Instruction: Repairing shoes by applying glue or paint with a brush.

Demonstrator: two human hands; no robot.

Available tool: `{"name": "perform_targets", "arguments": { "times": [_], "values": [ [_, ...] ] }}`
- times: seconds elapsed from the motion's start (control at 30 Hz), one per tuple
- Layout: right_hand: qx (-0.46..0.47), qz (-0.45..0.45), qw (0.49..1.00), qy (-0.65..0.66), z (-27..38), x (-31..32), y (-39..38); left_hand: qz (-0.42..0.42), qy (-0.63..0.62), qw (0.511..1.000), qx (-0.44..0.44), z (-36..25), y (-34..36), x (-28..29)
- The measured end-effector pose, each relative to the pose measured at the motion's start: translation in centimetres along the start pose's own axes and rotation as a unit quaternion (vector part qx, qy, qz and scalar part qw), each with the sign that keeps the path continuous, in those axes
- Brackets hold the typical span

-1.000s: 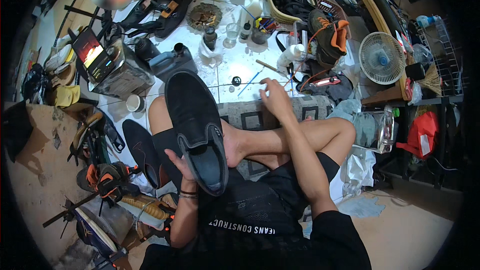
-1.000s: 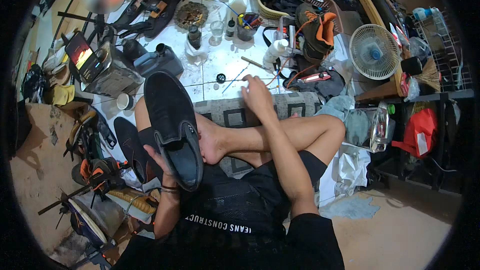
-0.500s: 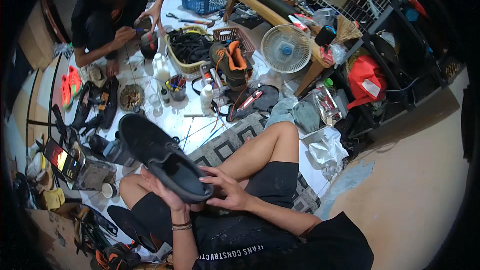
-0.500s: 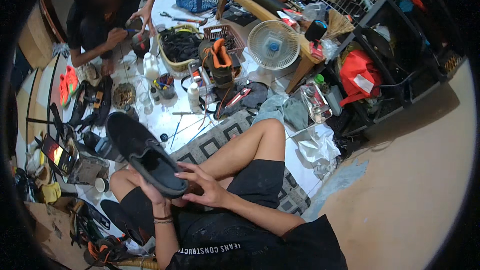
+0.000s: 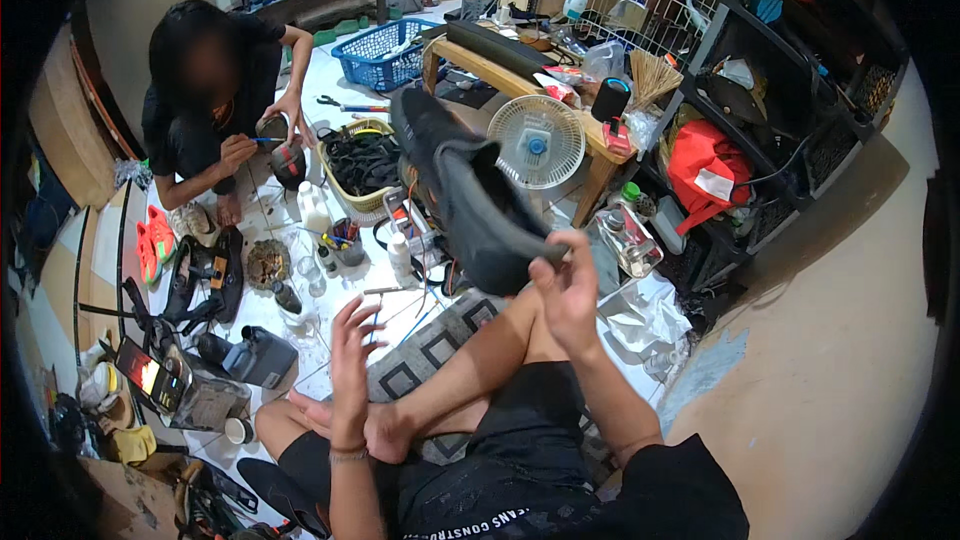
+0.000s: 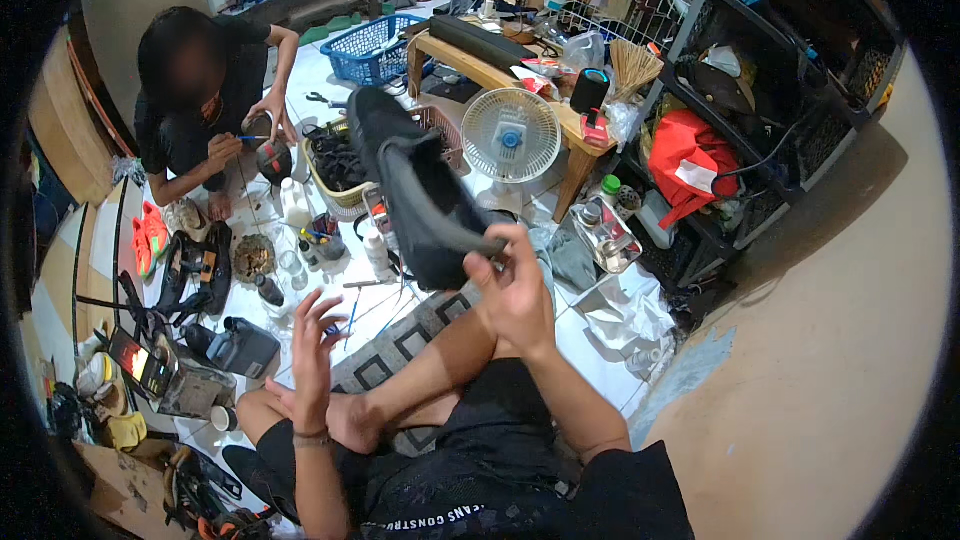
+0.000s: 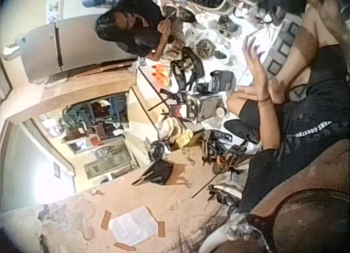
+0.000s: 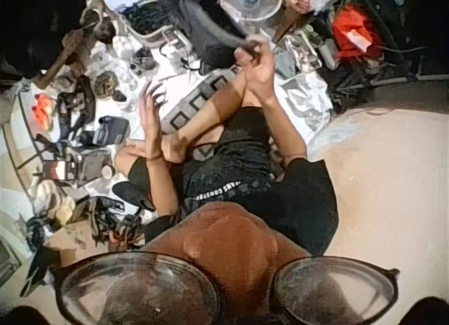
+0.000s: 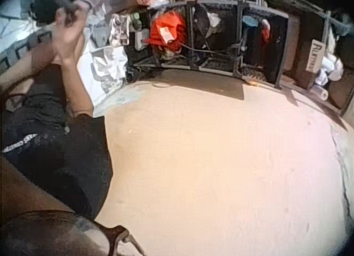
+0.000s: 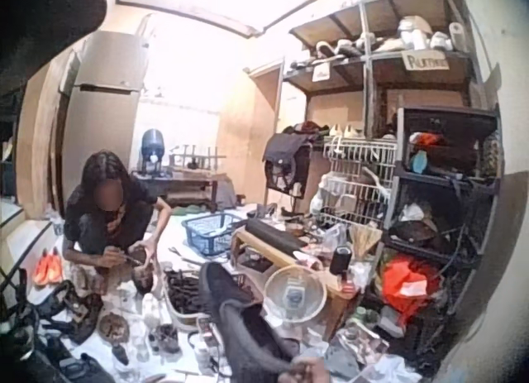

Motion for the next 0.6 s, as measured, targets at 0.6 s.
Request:
{"name": "perform_targets", "arguments": {
  "times": [0.6],
  "values": [
    [0.103, -0.099, 0.984, -0.105, -5.4, 6.2, 16.1, -0.359, 0.383, 0.851, 0.01, 3.7, -15.8, 19.5]
  ]
}}
Point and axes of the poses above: each hand's wrist, its own y-axis towards the middle knuckle, its own x-axis out of the back of the hand, z = x × y, the point moved 9 cm from there along y, towards the middle knuckle, and after that the axes turned 2 degrees about -y, right-handed, at the moved point
